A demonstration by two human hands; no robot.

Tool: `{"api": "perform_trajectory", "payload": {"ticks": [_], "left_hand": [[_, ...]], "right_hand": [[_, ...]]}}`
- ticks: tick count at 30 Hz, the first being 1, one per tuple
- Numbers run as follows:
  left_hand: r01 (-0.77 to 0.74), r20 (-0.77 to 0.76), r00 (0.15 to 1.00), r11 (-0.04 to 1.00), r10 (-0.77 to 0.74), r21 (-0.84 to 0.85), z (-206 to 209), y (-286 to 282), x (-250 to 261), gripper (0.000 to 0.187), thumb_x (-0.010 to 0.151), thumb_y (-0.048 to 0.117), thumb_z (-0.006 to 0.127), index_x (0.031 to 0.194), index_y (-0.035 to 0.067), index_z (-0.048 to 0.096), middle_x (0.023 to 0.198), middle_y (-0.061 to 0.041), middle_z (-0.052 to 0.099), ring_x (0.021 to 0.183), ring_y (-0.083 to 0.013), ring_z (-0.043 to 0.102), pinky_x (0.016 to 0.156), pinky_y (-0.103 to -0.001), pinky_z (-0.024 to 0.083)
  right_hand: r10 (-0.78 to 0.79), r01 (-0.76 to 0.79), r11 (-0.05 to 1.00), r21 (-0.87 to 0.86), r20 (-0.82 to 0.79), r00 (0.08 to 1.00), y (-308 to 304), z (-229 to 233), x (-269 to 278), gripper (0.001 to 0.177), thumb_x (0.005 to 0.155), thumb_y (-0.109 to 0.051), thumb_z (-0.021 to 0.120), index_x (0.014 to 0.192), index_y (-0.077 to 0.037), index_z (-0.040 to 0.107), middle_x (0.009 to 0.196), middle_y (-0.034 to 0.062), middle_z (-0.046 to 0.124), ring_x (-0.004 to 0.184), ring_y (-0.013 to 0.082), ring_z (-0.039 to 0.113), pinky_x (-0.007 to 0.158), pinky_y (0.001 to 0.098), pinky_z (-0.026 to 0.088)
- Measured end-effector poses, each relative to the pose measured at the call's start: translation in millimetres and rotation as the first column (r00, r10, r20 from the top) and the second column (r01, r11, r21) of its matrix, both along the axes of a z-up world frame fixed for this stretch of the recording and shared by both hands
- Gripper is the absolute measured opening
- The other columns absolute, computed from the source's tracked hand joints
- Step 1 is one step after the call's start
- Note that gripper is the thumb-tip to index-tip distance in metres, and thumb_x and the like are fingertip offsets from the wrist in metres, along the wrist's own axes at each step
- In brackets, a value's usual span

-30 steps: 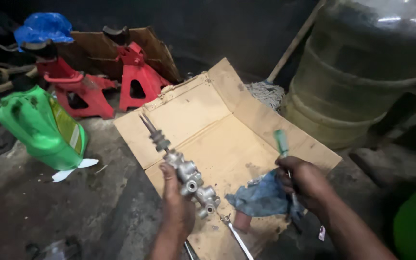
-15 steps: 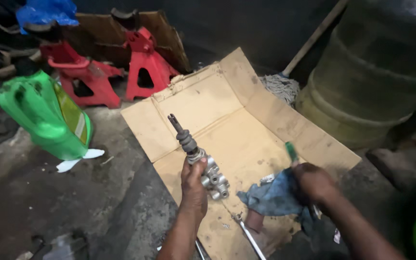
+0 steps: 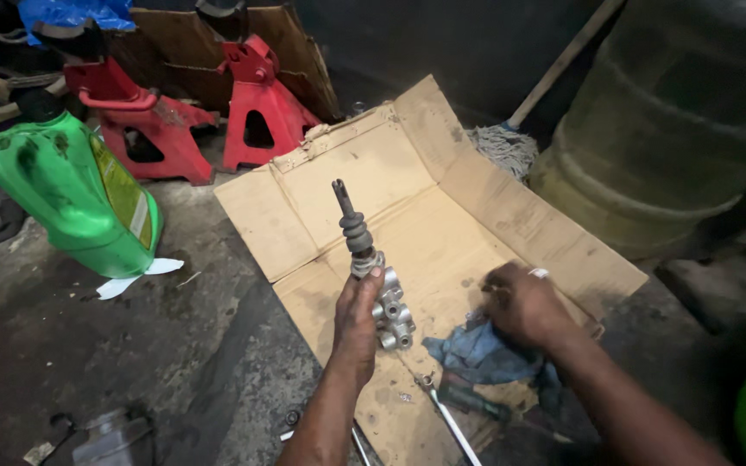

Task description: The person holds a metal mechanical part with a rubber boot and repeatedly scrubs its surfaces with a small abrasive block. They rotate the part to access different sides and wipe it with a cloth between scrubbing cycles.

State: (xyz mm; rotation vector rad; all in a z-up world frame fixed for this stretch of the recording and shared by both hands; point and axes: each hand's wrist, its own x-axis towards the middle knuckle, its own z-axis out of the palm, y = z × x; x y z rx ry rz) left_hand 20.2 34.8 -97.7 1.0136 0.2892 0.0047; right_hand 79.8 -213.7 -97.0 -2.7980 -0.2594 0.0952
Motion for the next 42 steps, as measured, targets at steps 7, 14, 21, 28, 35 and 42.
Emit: {"api": "perform_trajectory", "payload": {"ticks": [7,14,21,28,35,42], "left_hand": [[0.001,0.06,0.998,0.98,0.011,-0.198,-27,8,14,0.028,0.098,0.041,0.054,0.104,0.013,0.056,0.072,-0.001,0.051,0.055,-0.0146,0.052,0.051,-0.036,0.05],[-0.138,0.043,0.986,0.942,0.158,-0.306,-48,2,13,0.044,0.096,0.048,0.044,0.115,0.012,0.058,0.092,-0.004,0.061,0.083,-0.0188,0.058,0.078,-0.042,0.05],[-0.152,0.011,0.987,0.943,0.162,-0.297,-53,-4,15,0.051,0.094,0.05,0.044,0.125,0.012,0.058,0.108,-0.004,0.063,0.097,-0.0193,0.059,0.09,-0.041,0.048],[-0.159,0.036,0.983,0.934,0.18,-0.32,-58,-10,20,0.043,0.096,0.049,0.046,0.12,0.015,0.056,0.101,-0.003,0.059,0.091,-0.0186,0.056,0.085,-0.04,0.048],[-0.167,0.086,0.975,0.931,0.205,-0.324,-50,-12,23,0.032,0.098,0.043,0.053,0.112,0.015,0.057,0.089,-0.001,0.058,0.078,-0.0154,0.055,0.069,-0.034,0.045],[-0.148,0.174,0.965,0.952,0.199,-0.267,-45,-19,17,0.033,0.099,0.042,0.054,0.111,0.012,0.058,0.089,0.0,0.057,0.08,-0.0141,0.056,0.07,-0.033,0.046]], "right_hand": [[0.134,-0.176,0.941,-0.288,-0.158,0.978,5,-22,11,0.027,0.084,-0.033,0.066,0.107,-0.019,0.071,0.121,0.0061,0.066,0.121,0.0295,0.059,0.101,0.0497,0.04],[-0.34,0.327,0.751,0.573,-0.088,0.936,51,6,-14,0.027,0.102,-0.03,0.055,0.112,-0.005,0.059,0.074,0.0212,0.07,0.074,0.0397,0.071,0.07,0.0516,0.055],[-0.075,0.025,0.817,0.576,0.064,0.995,95,-21,-58,0.036,0.094,-0.022,0.058,0.129,-0.011,0.063,0.1,0.0222,0.077,0.096,0.0415,0.076,0.081,0.046,0.06],[-0.121,0.124,0.992,-0.002,-0.244,0.962,115,-10,-63,0.054,0.096,-0.035,0.054,0.15,-0.033,0.045,0.093,0.0259,0.071,0.092,0.0455,0.07,0.087,0.0551,0.054],[-0.124,0.143,0.978,0.148,-0.131,0.984,124,-12,-57,0.055,0.094,-0.037,0.056,0.148,-0.03,0.046,0.086,0.0279,0.072,0.087,0.0479,0.069,0.082,0.0576,0.054],[-0.13,0.142,0.979,0.147,-0.09,0.987,118,-16,-70,0.057,0.094,-0.034,0.056,0.149,-0.026,0.044,0.085,0.0282,0.07,0.083,0.0502,0.068,0.077,0.0597,0.054]]}}
